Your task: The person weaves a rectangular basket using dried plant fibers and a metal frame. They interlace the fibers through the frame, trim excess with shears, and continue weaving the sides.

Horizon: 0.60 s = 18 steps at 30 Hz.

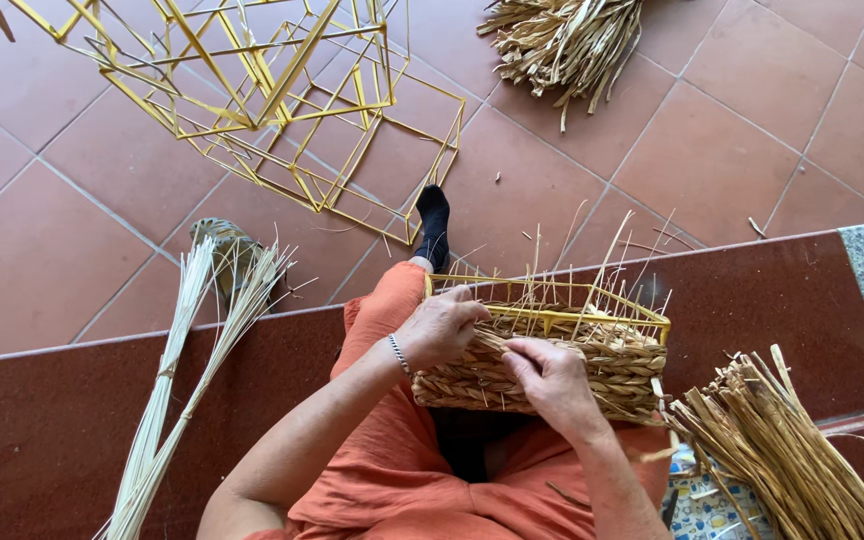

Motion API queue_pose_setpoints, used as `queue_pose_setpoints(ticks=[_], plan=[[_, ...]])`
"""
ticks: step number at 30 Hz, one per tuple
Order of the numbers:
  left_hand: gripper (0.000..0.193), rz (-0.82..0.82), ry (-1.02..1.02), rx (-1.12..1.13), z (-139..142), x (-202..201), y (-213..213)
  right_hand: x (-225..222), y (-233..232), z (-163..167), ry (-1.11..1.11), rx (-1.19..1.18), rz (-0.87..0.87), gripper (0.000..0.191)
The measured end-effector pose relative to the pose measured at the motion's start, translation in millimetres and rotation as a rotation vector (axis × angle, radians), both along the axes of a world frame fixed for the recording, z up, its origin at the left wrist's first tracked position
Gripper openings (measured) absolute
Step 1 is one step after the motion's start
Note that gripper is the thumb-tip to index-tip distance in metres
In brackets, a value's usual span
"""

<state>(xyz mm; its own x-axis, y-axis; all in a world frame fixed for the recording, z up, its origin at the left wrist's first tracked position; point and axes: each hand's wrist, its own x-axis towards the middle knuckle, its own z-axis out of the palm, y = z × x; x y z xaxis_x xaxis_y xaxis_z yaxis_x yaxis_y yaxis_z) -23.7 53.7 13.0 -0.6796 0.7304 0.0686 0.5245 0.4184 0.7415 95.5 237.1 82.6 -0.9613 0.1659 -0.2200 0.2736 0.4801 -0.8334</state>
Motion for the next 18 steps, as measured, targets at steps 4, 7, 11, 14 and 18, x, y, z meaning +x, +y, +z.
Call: queue_pose_setpoints(ticks=[4,7,11,14,18], plan=[[0.047,-0.149,0.050,0.119,7,0,-14,-14,-9,10,0.497,0.535,0.153,0.014],[0.051,-0.153,0.005,0.029,15,3,-18,-28,-12,11,0.572,0.519,0.224,0.013],[0.030,-0.020,-0.072,-0.129,20,13,-5,-45,12,14,0.146,0.197,0.116,0.013],[0.041,0.089,-0.064,-0.003,17,19,0,-46,20,13,-0.137,0.178,0.075,0.015],[0.035,0.024,0.241,0.225,8,17,-10,-41,16,6,-0.009,0.138,0.131,0.023]])
